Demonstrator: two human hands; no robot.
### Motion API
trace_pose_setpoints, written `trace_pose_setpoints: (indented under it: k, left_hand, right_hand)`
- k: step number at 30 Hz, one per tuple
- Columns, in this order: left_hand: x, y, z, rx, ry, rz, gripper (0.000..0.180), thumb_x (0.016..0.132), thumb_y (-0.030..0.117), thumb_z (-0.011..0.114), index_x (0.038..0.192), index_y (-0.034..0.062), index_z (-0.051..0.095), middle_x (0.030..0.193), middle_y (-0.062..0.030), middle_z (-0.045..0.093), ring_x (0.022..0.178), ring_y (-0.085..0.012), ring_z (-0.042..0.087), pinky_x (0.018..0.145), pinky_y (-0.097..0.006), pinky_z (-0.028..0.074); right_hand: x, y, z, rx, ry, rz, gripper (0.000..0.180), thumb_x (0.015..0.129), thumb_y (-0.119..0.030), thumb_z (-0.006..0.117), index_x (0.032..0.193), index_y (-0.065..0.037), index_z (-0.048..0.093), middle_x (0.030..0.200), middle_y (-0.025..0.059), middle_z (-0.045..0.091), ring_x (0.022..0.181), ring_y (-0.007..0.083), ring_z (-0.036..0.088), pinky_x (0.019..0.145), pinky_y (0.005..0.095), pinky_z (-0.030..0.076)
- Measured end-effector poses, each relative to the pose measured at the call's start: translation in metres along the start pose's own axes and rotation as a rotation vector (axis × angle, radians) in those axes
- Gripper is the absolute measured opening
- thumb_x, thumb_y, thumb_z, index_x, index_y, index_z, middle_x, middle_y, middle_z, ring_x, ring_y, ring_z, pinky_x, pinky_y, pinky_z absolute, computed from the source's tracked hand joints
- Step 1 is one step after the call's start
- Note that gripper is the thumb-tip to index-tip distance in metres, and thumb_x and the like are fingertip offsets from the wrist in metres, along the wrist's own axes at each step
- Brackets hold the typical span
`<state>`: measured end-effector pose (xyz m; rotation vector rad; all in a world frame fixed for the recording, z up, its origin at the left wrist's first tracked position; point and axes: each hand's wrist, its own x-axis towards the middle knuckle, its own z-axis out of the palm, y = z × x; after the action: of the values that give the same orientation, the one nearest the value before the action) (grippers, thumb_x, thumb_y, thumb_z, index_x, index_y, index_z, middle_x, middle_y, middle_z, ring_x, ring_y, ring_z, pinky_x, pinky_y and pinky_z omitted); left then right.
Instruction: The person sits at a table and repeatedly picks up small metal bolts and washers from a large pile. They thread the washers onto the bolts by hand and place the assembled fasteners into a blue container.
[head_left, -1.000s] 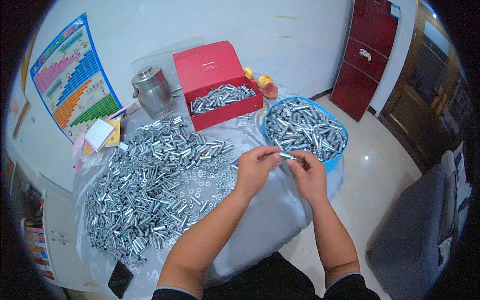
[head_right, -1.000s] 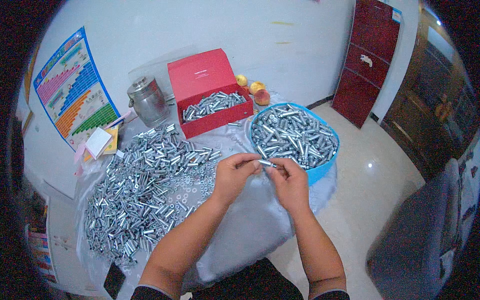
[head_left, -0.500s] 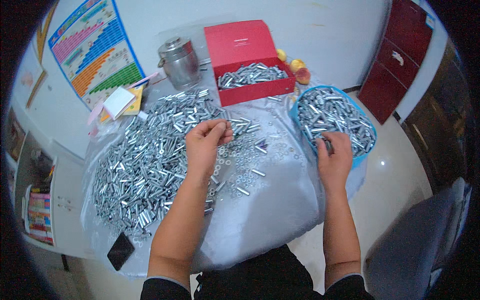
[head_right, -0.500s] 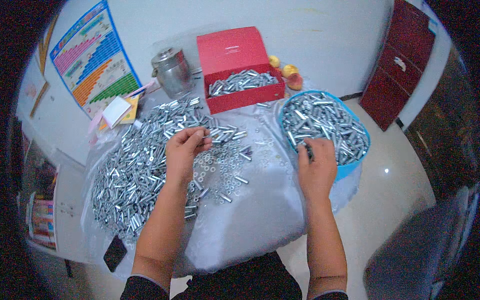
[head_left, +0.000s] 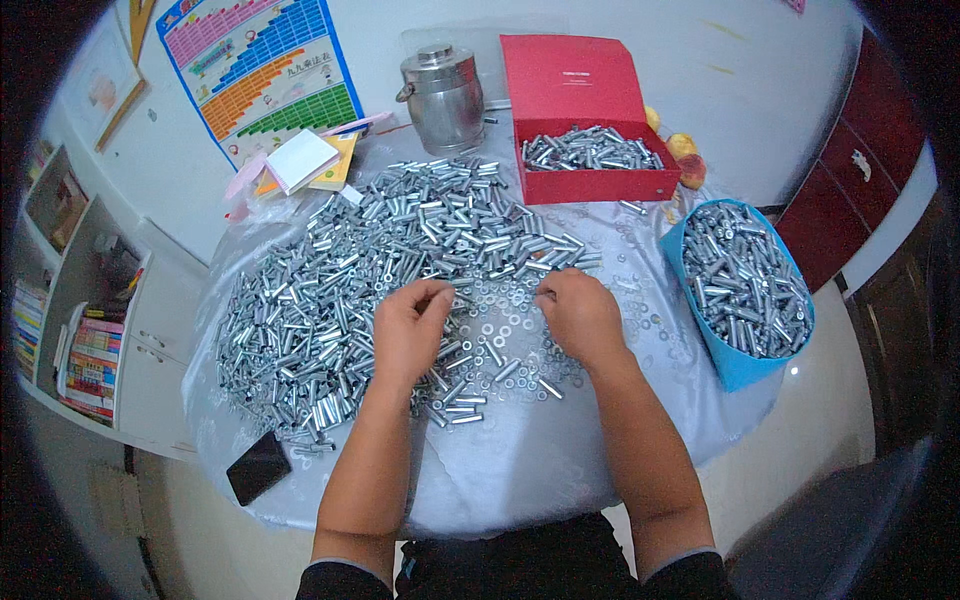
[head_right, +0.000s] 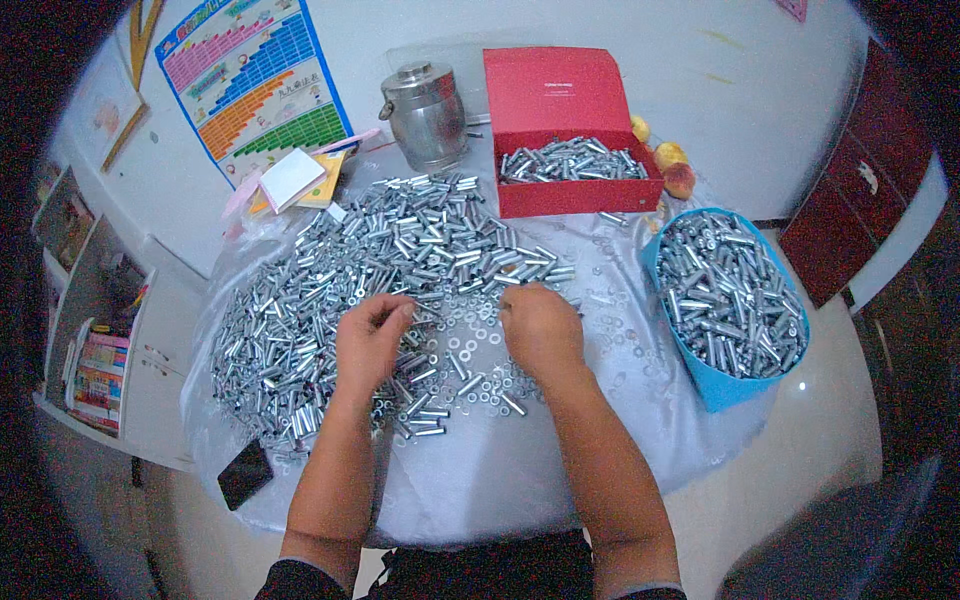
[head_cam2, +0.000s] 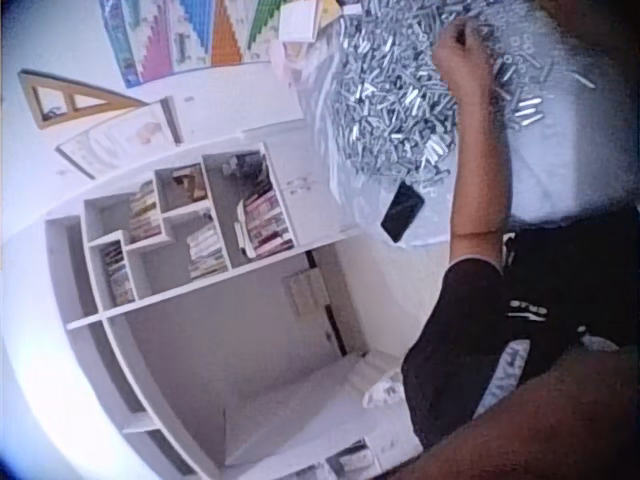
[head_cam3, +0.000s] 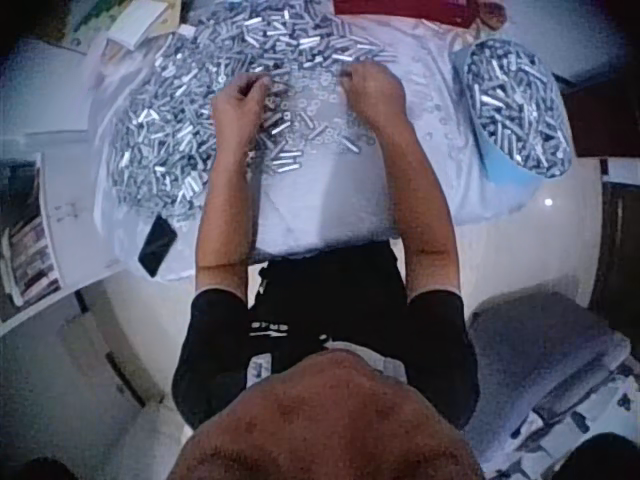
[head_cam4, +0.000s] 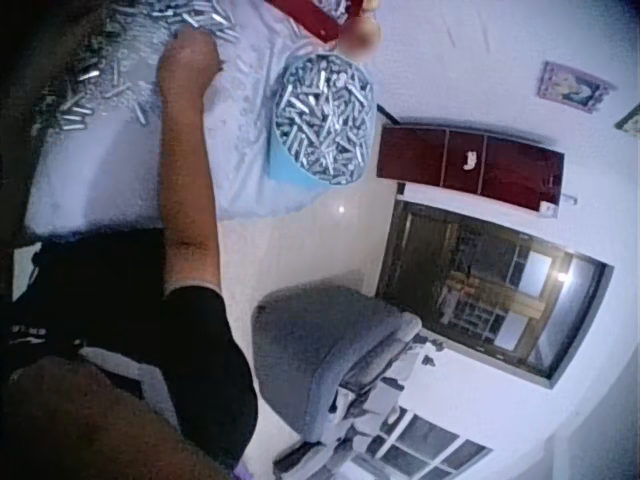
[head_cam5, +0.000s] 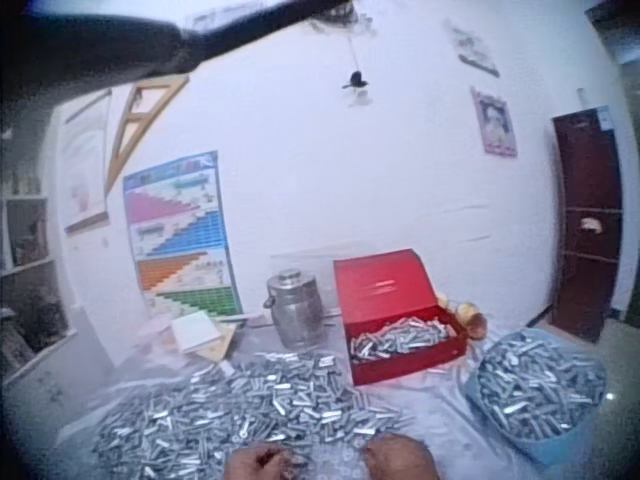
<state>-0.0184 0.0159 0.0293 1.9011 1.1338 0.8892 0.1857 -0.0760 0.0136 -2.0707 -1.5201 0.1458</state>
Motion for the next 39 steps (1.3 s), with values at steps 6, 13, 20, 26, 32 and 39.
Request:
trace_pose_setpoints:
  k: [6,13,20,26,32,39]
  left_hand:
    - [0.020,-0.008,-0.018,-0.051,0.048,0.022,0.016,0.085,0.012,0.066,0.094,-0.0005,0.070,0.078,-0.0039,0.068,0.067,-0.0108,0.059,0.062,-0.026,0.047]
    - [0.025,-0.025,-0.023,0.531,-0.199,0.351,0.021,0.073,0.021,0.071,0.088,0.0068,0.072,0.086,-0.0141,0.067,0.085,-0.0345,0.061,0.079,-0.043,0.048]
    - [0.021,-0.020,-0.004,0.704,-0.202,0.438,0.017,0.073,0.018,0.070,0.087,0.0088,0.071,0.087,-0.0119,0.064,0.088,-0.0320,0.058,0.080,-0.042,0.046]
    - [0.023,-0.029,0.006,0.615,-0.105,0.433,0.017,0.077,0.012,0.069,0.092,0.0038,0.069,0.087,-0.0098,0.066,0.082,-0.0260,0.061,0.077,-0.038,0.048]
    - [0.020,-0.019,0.010,-0.453,-0.181,-0.051,0.029,0.086,0.005,0.064,0.115,0.0011,0.061,0.084,-0.0038,0.064,0.072,-0.0100,0.059,0.063,-0.024,0.048]
    - [0.022,-0.012,0.010,-0.871,-0.238,-0.315,0.028,0.092,0.010,0.059,0.117,-0.0034,0.059,0.101,-0.0149,0.069,0.079,-0.0167,0.068,0.068,-0.027,0.056]
  right_hand:
    - [-0.009,-0.018,0.022,0.086,-0.285,-0.209,0.026,0.079,-0.031,0.068,0.088,-0.007,0.067,0.090,0.0155,0.063,0.086,0.0332,0.063,0.076,0.0443,0.050]
    - [-0.015,-0.033,0.033,0.009,-0.294,-0.183,0.024,0.079,-0.025,0.069,0.091,-0.006,0.063,0.090,0.0135,0.062,0.087,0.0311,0.061,0.075,0.0421,0.049]
    - [-0.017,-0.024,0.026,0.474,-0.149,-0.038,0.020,0.080,-0.017,0.068,0.094,-0.003,0.062,0.087,0.0135,0.062,0.077,0.0281,0.063,0.071,0.0376,0.050]
    - [-0.008,-0.013,0.029,0.883,-0.170,0.096,0.019,0.084,-0.009,0.066,0.101,-0.002,0.064,0.086,0.0060,0.065,0.074,0.0131,0.060,0.070,0.0279,0.049]
    - [-0.005,-0.012,0.021,1.020,-0.246,0.102,0.025,0.086,-0.007,0.064,0.111,-0.002,0.063,0.089,0.0041,0.065,0.076,0.0103,0.058,0.070,0.0259,0.049]
    - [-0.002,-0.014,0.013,1.248,-0.218,0.290,0.021,0.088,-0.003,0.059,0.109,0.002,0.058,0.094,0.0079,0.066,0.080,0.0135,0.061,0.073,0.0280,0.052]
